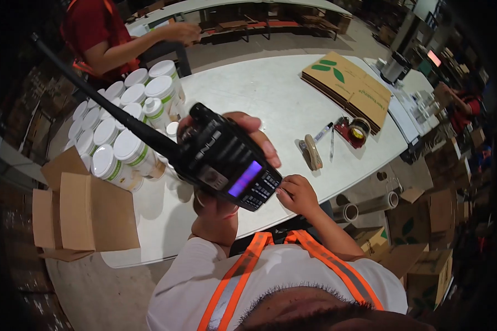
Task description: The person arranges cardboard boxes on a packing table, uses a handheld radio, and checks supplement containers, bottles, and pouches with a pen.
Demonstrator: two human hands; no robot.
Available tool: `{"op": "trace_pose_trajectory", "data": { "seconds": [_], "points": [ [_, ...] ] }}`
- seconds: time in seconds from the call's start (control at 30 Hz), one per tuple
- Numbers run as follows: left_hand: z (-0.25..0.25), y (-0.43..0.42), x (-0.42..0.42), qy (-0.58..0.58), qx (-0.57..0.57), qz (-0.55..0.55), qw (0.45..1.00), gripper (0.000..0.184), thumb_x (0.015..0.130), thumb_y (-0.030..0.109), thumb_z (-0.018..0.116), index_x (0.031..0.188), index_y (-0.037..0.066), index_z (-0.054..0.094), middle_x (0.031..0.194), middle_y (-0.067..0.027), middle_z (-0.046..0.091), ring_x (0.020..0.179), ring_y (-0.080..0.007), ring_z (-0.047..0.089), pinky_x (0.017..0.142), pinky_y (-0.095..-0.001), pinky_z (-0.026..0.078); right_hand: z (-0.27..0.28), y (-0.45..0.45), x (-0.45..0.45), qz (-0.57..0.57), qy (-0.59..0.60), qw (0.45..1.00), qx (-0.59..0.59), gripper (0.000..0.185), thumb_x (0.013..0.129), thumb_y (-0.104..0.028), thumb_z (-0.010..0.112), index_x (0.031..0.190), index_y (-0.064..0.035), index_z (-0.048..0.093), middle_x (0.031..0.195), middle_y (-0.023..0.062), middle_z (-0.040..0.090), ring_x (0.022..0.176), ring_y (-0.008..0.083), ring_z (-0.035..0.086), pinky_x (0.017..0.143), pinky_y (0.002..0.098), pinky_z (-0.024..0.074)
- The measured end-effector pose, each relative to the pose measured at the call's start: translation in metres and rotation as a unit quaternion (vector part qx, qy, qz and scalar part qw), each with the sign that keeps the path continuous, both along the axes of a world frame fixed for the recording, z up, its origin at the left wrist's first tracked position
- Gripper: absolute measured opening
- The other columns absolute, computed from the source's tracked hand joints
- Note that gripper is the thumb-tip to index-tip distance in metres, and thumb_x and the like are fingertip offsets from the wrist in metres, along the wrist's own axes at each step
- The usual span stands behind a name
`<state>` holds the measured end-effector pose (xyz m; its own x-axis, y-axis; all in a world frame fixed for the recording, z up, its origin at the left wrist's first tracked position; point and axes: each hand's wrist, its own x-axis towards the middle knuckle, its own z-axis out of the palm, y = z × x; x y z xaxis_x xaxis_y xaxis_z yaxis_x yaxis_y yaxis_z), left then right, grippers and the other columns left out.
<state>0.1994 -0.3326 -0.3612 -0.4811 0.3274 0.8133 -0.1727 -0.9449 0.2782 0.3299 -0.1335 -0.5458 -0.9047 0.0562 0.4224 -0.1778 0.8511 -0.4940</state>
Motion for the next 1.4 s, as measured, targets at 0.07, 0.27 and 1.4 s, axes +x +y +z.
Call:
{"op": "trace_pose_trajectory", "data": {
  "seconds": [0.07,0.27,1.4],
  "points": [
    [0.005,-0.001,0.003,0.013,0.006,-0.003,1.000,0.086,0.080,0.017,0.084,0.148,-0.006,0.035,0.124,-0.0298,0.057,0.109,-0.0405,0.066,0.087,-0.0478,0.060,0.006,-0.001,0.001,0.001,-0.002,1.000,0.013,0.014,0.086,-0.018,0.076,0.096,-0.0087,0.079,0.095,0.0085,0.072,0.095,0.0283,0.068,0.085,0.0414,0.0548],
    [-0.001,0.001,0.011,0.003,0.028,-0.020,0.999,0.089,0.077,0.030,0.092,0.142,-0.008,0.044,0.114,-0.0310,0.063,0.109,-0.0438,0.067,0.089,-0.0488,0.059,0.004,-0.004,-0.002,0.000,-0.014,1.000,-0.004,0.014,0.086,-0.017,0.076,0.096,-0.0078,0.079,0.094,0.0101,0.071,0.092,0.0304,0.068,0.083,0.0426,0.0545],
    [0.004,-0.009,0.084,0.117,-0.089,-0.196,0.969,0.055,0.096,0.029,0.066,0.143,0.009,0.048,0.125,-0.0282,0.057,0.102,-0.0440,0.064,0.081,-0.0507,0.060,-0.006,0.003,0.029,0.050,0.032,0.989,-0.136,0.016,0.094,-0.019,0.071,0.105,-0.0079,0.075,0.103,0.0096,0.073,0.102,0.0295,0.069,0.088,0.0395,0.0563]
  ]
}}
